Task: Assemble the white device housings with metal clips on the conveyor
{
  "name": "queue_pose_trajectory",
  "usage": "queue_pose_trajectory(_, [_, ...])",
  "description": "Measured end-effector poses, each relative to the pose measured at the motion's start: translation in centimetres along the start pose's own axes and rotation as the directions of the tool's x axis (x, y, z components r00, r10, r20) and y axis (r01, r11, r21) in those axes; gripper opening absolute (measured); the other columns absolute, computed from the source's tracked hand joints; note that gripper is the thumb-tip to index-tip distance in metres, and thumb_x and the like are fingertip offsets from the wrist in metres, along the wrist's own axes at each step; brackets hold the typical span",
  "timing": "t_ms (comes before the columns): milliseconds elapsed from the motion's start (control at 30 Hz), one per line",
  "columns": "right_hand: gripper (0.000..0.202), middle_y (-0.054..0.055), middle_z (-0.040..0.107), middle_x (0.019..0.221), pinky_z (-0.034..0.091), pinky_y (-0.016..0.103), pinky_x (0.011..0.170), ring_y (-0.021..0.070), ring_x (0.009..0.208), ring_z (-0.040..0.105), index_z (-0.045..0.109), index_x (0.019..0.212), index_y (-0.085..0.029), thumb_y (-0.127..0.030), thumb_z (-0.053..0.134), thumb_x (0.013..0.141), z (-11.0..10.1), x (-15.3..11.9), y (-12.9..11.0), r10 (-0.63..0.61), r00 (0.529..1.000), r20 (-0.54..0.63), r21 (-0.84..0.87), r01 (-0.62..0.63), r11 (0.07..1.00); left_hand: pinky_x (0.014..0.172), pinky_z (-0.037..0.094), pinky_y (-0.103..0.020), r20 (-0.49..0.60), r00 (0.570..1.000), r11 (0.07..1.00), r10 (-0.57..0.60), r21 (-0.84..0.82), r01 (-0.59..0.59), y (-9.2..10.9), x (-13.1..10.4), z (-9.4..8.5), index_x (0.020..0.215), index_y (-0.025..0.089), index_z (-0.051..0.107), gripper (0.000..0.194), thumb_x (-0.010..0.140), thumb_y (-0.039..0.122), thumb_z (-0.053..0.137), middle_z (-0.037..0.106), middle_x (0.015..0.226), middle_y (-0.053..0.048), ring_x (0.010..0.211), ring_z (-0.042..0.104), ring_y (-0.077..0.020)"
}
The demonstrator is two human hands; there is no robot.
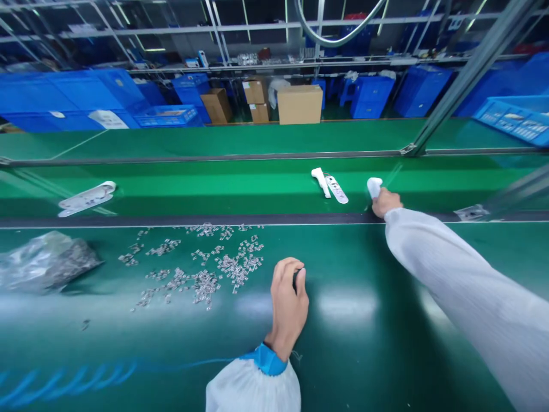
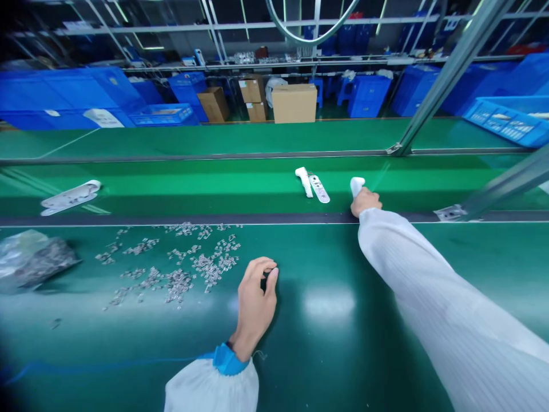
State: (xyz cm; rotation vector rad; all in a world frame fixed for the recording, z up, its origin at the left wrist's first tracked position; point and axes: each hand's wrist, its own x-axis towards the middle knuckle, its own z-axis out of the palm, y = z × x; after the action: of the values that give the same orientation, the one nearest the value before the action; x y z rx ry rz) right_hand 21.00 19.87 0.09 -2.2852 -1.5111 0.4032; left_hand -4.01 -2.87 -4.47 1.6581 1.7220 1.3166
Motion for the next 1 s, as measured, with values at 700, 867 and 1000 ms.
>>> queue_pose_trajectory(700, [0.045,0.018,0.066,0.103,0.047,0.037,0.073,0.0281,0.088,0.065,0.051,0.126,-0.010,-0.019,0.054,0.082,-2.2,-3.6,-4.1,-0.346,0.910,0.227,-0.116,0.378,0.919,0.102,0.043,-0.048,-0.014,0.999,0.818,-0.036,0.573,0.038,-3.5,0.4,-8.0,0.113,0.015,0.062,0.028,0.097,0.026,0.043,0.058,0.129,-0.015,0.122,0.051,-0.0299])
queue_pose_trajectory(867, [0.043,0.011,0.068,0.098,0.048,0.037,0.073,0.0265,0.085,0.064,0.056,0.123,-0.022,-0.021,0.049,0.080,-3.4,-11.1,2.2,-0.455,0.802,0.388,0.168,0.424,0.890,0.093,0.046,-0.043,-0.002,0.999,0.795,-0.052,0.605,0.043,-4.1,6.1,-8.7,0.094,0.017,0.068,0.021,0.093,0.021,0.047,0.066,0.104,-0.012,0.102,0.057,-0.0274])
queue_pose_trajectory(1000, [0.050,0.015,0.060,0.116,0.047,0.042,0.087,0.0296,0.099,0.059,0.049,0.132,-0.018,-0.028,0.051,0.083,-1.6,-17.2,5.8,-0.603,0.729,0.323,0.110,0.604,0.789,0.094,0.045,-0.044,0.044,0.995,0.772,-0.092,0.634,0.043,-4.5,10.1,-7.7,0.088,0.016,0.069,0.017,0.091,0.020,0.053,0.067,0.097,-0.012,0.103,0.059,-0.0278])
